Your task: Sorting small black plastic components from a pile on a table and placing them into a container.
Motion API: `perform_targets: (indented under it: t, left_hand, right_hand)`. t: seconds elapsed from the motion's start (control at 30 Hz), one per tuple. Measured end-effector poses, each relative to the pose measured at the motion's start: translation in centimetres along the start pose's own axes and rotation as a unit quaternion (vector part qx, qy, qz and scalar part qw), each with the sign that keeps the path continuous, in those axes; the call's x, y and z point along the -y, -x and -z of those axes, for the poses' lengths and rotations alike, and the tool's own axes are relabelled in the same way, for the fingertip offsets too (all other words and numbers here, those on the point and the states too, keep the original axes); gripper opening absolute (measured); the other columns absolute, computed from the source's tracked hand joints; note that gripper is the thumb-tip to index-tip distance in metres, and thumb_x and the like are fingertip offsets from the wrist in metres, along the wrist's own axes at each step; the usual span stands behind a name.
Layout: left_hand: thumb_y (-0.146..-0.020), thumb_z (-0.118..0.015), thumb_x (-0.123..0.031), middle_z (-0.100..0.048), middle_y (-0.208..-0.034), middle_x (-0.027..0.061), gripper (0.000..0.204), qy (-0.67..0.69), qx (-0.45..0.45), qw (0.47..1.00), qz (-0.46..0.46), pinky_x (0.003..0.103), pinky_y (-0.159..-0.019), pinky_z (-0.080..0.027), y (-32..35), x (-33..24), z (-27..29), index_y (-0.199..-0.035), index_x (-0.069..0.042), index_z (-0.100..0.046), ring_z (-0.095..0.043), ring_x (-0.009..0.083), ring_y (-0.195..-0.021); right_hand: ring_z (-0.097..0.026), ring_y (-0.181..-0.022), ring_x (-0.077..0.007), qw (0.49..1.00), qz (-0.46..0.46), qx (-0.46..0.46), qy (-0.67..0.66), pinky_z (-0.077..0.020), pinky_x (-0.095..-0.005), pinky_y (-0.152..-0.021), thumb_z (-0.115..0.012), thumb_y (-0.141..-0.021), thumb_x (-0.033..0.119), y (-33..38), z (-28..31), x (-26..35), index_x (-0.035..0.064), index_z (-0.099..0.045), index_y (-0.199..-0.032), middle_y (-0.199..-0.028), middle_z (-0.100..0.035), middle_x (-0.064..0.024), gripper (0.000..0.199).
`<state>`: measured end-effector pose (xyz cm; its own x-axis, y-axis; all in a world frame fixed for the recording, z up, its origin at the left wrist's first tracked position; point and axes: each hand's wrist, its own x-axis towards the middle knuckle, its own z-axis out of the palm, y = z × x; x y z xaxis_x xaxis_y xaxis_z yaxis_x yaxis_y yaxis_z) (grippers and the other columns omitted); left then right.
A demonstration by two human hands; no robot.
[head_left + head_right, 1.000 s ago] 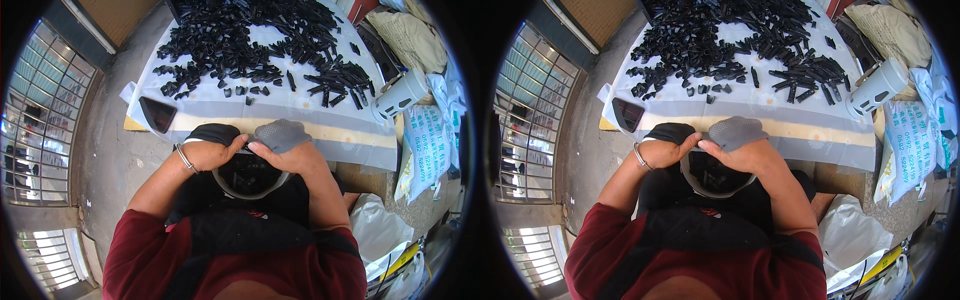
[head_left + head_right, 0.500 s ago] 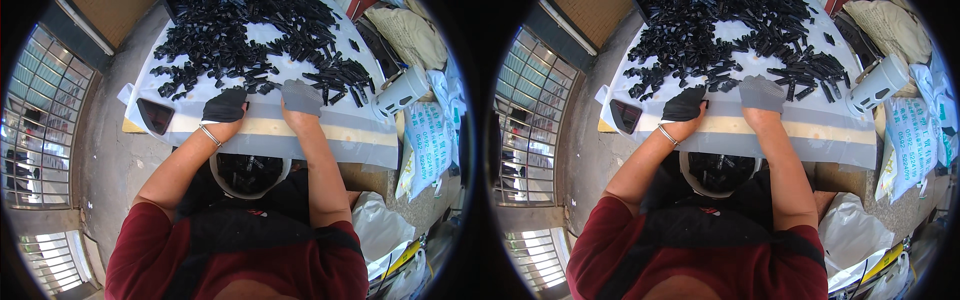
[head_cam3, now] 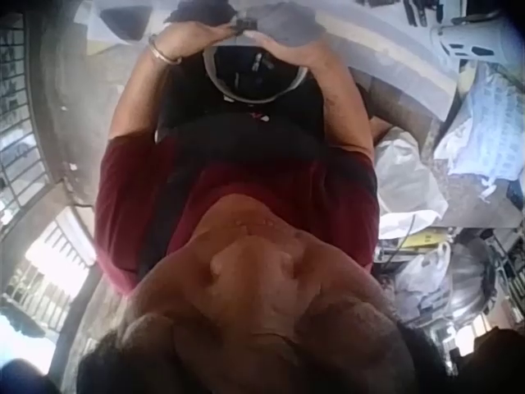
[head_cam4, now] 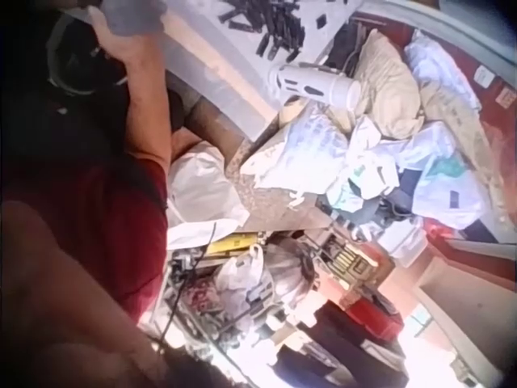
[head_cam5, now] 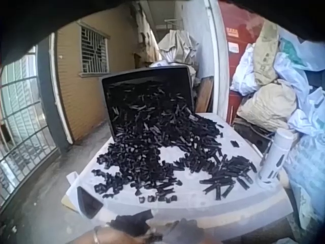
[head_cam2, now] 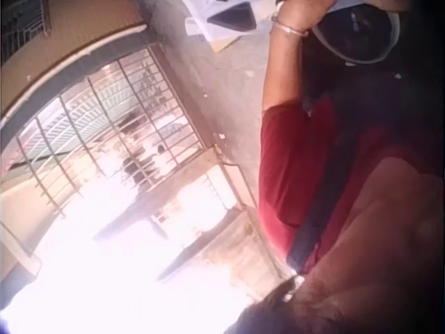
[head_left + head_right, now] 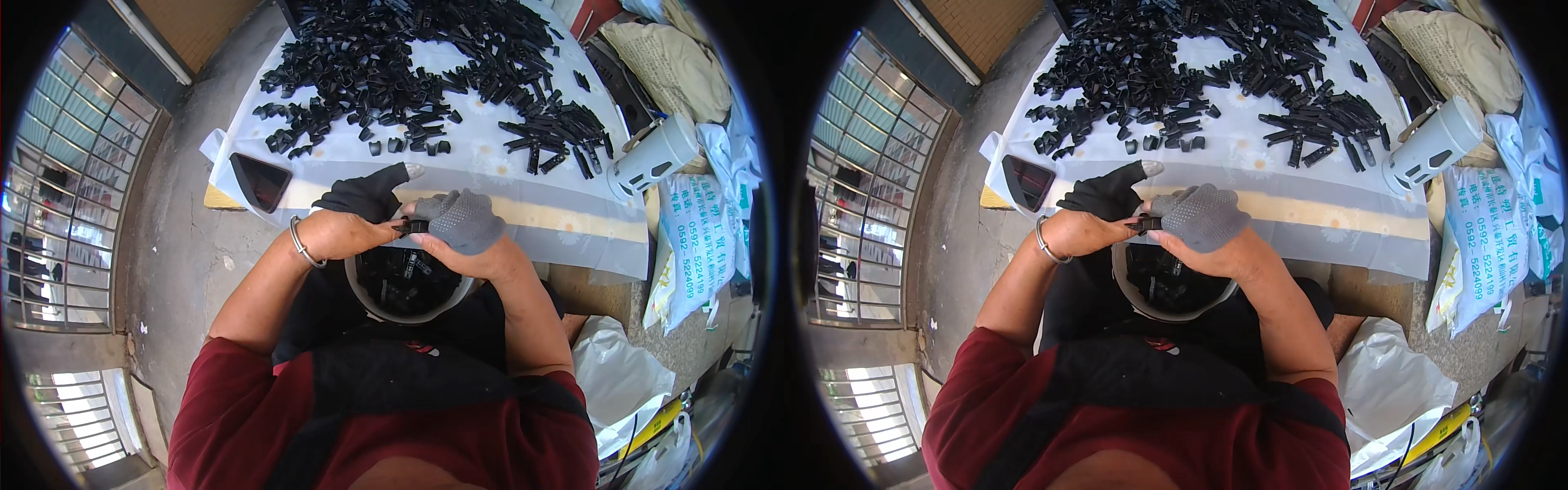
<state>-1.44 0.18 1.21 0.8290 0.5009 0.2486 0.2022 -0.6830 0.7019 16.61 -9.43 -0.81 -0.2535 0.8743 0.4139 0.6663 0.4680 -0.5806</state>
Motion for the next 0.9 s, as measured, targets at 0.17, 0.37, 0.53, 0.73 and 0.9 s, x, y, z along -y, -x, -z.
perform_targets:
  t: [0.17,0.37,0.53,0.73,0.9]
  left_hand:
    - [-0.076,-0.064,-0.018,-0.059,-0.104,0.0155,0.046,0.084,0.008,0.993,0.084,0.028,-0.078,-0.045,0.8,1.1,-0.8,-0.118,-0.003,-0.049,-0.058,0.0212,-0.088]
    - [-0.090,-0.048,-0.033,-0.060,-0.087,0.0063,0.034,0.496,-0.162,0.812,0.262,0.024,-0.066,-0.043,1.8,-0.1,-5.0,-0.095,-0.001,-0.060,-0.054,0.0118,-0.076]
    - [-0.093,-0.042,-0.032,-0.057,-0.070,0.0046,0.038,0.287,-0.175,0.911,0.239,0.027,-0.061,-0.042,1.8,-1.0,-3.1,-0.083,0.000,-0.058,-0.049,0.0133,-0.064]
    - [-0.093,-0.040,-0.027,-0.054,-0.064,0.0107,0.034,0.135,-0.148,0.974,0.107,0.031,-0.058,-0.041,1.5,-0.6,-1.9,-0.079,-0.001,-0.056,-0.049,0.0205,-0.059]
    - [-0.093,-0.040,-0.026,-0.053,-0.063,0.0133,0.034,0.108,-0.124,0.980,0.113,0.033,-0.058,-0.041,1.4,-0.3,-1.7,-0.077,-0.001,-0.054,-0.050,0.0268,-0.058]
  right_hand:
    - [-0.055,-0.082,-0.0310,0.997,-0.001,-0.021,0.078,-0.0439,-0.0385,-0.072,-0.060,-0.077,0.019,-0.2,-0.6,0.5,0.0054,-0.058,-0.099,-0.093,-0.060,-0.0105,0.025]
    - [-0.055,-0.078,-0.0307,0.985,-0.014,-0.080,0.152,-0.0424,-0.0385,-0.068,-0.062,-0.076,0.018,-0.5,-1.5,1.5,0.0050,-0.056,-0.101,-0.088,-0.058,-0.0105,0.029]
    - [-0.054,-0.075,-0.0298,0.986,0.000,-0.095,0.137,-0.0422,-0.0373,-0.066,-0.061,-0.078,0.020,-0.4,-0.3,1.7,0.0039,-0.056,-0.101,-0.084,-0.058,-0.0102,0.028]
    - [-0.058,-0.078,-0.0276,0.989,-0.050,-0.070,0.116,-0.0450,-0.0351,-0.068,-0.061,-0.081,0.023,0.5,0.2,1.4,0.0051,-0.061,-0.096,-0.086,-0.061,-0.0112,0.023]
    - [-0.058,-0.080,-0.0280,0.990,-0.074,-0.033,0.118,-0.0453,-0.0353,-0.071,-0.063,-0.079,0.024,0.3,1.0,2.2,0.0059,-0.063,-0.093,-0.087,-0.062,-0.0093,0.022]
